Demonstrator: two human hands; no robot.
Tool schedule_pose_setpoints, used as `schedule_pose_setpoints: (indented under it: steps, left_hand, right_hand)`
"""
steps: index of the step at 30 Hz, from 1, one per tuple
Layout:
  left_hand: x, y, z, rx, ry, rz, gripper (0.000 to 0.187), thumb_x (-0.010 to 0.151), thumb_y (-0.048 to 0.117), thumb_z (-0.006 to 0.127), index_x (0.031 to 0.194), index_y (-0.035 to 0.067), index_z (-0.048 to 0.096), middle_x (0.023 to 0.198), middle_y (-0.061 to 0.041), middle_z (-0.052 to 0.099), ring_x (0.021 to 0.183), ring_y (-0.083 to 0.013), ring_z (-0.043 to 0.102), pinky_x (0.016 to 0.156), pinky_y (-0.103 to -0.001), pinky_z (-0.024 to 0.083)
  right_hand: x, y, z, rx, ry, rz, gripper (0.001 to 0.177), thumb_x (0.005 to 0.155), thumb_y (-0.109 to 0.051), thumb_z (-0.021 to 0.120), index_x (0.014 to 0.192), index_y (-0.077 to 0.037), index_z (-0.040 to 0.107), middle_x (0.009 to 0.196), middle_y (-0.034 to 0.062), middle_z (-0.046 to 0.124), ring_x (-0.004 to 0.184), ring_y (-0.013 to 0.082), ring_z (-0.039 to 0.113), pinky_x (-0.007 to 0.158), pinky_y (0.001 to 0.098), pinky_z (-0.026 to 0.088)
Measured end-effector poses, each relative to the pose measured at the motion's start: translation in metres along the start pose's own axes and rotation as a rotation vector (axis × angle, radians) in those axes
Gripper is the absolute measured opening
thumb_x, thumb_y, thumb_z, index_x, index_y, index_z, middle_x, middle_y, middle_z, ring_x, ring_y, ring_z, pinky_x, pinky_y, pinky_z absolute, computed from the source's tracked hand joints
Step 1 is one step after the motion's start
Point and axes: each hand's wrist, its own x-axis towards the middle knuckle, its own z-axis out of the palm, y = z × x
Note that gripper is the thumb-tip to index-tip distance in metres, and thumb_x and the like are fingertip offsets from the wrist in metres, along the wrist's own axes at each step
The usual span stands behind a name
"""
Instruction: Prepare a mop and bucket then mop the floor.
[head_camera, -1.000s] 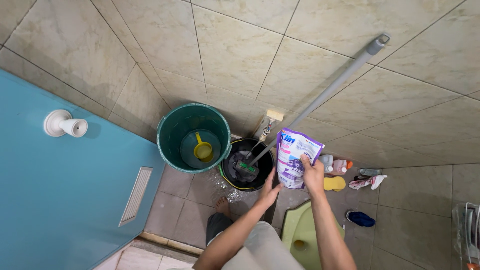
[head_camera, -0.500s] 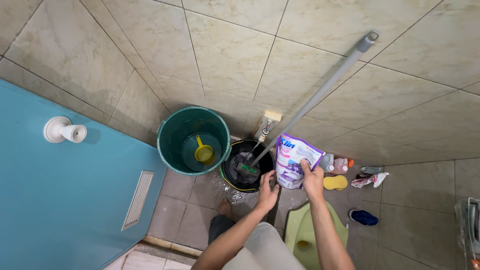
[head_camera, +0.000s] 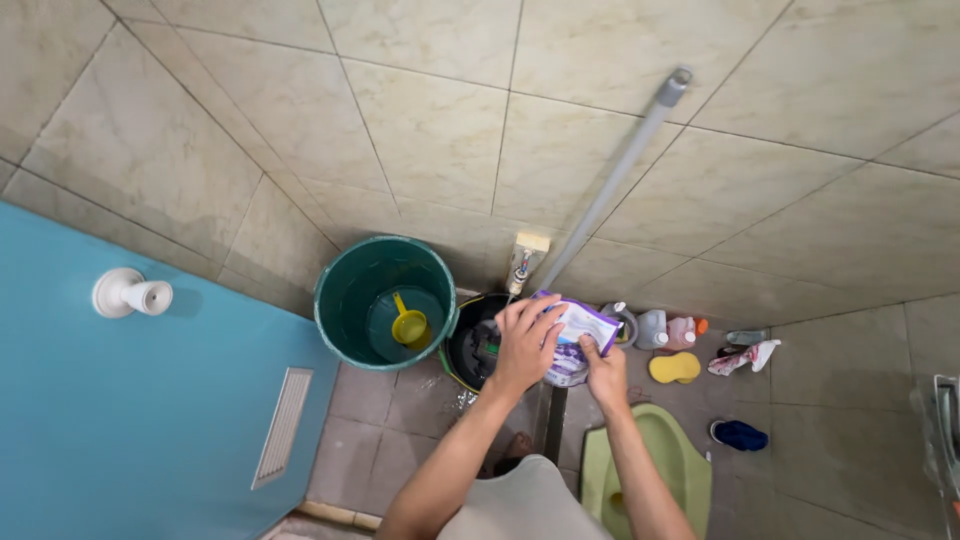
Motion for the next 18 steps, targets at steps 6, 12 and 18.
schedule_pose_setpoints:
  steps: [6,12,18]
  left_hand:
    - [0.032,0.0,-0.005,0.055,-0.15,0.197,0.019,0.086,0.016,0.074,0.104,0.015,0.075,0.111,0.003,0.07,0.118,-0.0243,0.057,0.105,-0.051,0.032]
    - [0.045,-0.002,0.003,0.05,-0.419,0.283,0.011,0.084,0.01,0.07,0.093,0.014,0.075,0.093,0.003,0.07,0.109,-0.021,0.061,0.105,-0.053,0.032]
    - [0.04,0.006,0.04,0.014,-0.485,0.397,0.012,0.085,0.008,0.068,0.094,0.013,0.075,0.095,0.001,0.069,0.11,-0.0214,0.06,0.103,-0.052,0.033]
  right_hand:
    - [-0.007,-0.004,0.001,-0.012,-0.084,0.033,0.033,0.099,-0.025,0.066,0.114,0.003,0.074,0.099,0.0034,0.076,0.087,0.0096,0.065,0.08,0.0294,0.053]
    - [-0.01,-0.014,-0.015,-0.092,-0.111,0.073,0.03,0.098,-0.024,0.067,0.116,-0.002,0.074,0.096,0.0032,0.079,0.087,0.0094,0.066,0.08,0.0293,0.054]
    - [-0.023,-0.087,-0.048,-0.193,-0.021,-0.235,0.023,0.086,-0.008,0.074,0.107,-0.002,0.069,0.096,0.0049,0.072,0.089,0.0131,0.066,0.081,0.0289,0.054]
